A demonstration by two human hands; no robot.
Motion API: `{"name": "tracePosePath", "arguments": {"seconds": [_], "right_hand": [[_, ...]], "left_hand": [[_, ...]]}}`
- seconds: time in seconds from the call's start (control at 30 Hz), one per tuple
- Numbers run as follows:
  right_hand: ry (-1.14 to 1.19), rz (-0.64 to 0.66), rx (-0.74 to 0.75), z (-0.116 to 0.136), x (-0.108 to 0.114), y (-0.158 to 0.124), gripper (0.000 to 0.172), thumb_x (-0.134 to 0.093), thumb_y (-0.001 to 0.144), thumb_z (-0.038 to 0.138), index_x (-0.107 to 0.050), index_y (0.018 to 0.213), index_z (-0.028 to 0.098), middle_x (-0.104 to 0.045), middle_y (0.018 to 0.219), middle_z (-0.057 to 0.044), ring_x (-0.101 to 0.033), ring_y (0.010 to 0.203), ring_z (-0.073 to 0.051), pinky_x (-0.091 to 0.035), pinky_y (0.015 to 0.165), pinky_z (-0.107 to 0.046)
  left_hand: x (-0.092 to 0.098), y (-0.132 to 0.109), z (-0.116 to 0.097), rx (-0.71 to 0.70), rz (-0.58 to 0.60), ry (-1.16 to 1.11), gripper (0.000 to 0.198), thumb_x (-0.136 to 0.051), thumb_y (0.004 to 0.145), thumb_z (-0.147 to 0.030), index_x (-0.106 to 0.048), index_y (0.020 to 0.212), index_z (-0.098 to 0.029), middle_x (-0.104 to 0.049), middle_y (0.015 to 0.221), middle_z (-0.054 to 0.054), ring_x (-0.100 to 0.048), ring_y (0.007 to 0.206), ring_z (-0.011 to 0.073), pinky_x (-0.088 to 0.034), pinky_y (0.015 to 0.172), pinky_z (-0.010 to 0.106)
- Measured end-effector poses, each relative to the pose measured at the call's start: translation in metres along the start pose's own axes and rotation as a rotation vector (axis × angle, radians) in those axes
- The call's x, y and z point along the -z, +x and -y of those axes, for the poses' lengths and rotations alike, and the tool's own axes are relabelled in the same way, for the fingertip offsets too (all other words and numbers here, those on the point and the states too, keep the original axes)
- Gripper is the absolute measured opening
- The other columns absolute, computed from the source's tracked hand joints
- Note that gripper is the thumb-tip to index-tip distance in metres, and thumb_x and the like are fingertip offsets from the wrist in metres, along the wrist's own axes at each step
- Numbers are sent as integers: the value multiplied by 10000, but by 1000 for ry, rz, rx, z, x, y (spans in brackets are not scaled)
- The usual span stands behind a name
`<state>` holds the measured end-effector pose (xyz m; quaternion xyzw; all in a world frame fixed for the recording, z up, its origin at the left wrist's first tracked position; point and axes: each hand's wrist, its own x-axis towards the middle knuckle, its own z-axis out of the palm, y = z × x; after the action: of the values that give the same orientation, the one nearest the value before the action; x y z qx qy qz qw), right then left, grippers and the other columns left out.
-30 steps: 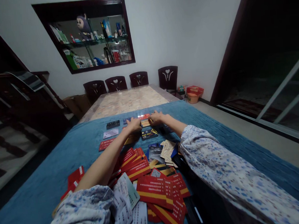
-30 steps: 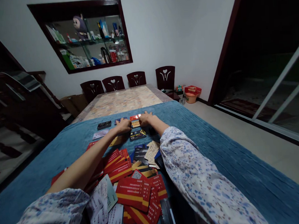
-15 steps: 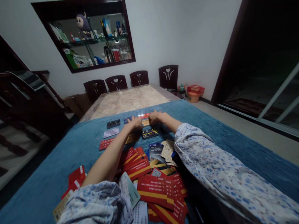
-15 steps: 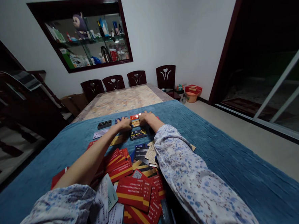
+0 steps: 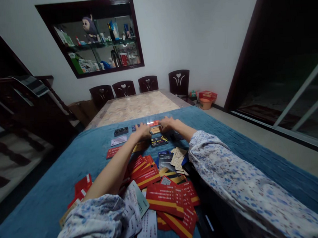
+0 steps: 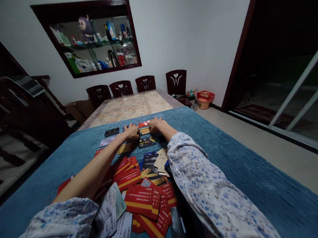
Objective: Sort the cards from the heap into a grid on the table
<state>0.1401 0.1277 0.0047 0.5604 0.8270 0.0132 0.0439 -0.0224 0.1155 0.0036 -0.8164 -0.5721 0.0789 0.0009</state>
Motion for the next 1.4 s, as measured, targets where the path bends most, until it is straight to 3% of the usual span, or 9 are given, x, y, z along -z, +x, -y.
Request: {"name": "tracePosePath", "arguments": {"seconds": [0.27,0.63,1.03,1.2,1.4], "right_hand": [[-17,-65,50,-28,4,-28,512,-624,829,330,-598,1330,229,-605,1324,-149,-471,1230,-353,-427,958,-493],[12,-161,78,-50,-1,-96,223,-561,890,233,-708,1056,215,-686,1148,-106,-502,1114,-288,-380,819,-345],[58,-264,91,-69,-31,-162,208,-559,889,254,-737,992,223,-692,1038,-102,-509,1052,-262,-349,793,-340],[98,-305,107,-83,-48,-185,198,-555,884,252,-743,938,220,-692,991,-105,-519,1018,-250,-363,816,-347],[182,-381,110,-97,-65,-207,186,-575,852,238,-747,919,212,-692,957,-101,-524,1001,-248,-388,840,-357]], "left_hand": [[7,-26,-10,-9,-123,70,422,-544,800,-160,-583,1220,-161,-538,1343,187,-408,1302,344,-325,1054,586],[16,-74,-48,-103,-174,29,377,-569,846,-211,-565,1221,-177,-515,1360,167,-389,1295,338,-308,1058,548],[8,-111,-105,-333,-211,-14,413,-557,822,-185,-564,1235,-175,-519,1348,168,-383,1290,342,-307,1054,595],[4,-122,-128,-443,-231,-27,278,-520,856,-205,-632,1108,-168,-564,1253,170,-428,1234,341,-321,1031,591],[-2,-130,-149,-546,-218,-40,301,-559,795,-157,-651,1080,-180,-587,1219,158,-410,1253,335,-312,1030,587]]}}
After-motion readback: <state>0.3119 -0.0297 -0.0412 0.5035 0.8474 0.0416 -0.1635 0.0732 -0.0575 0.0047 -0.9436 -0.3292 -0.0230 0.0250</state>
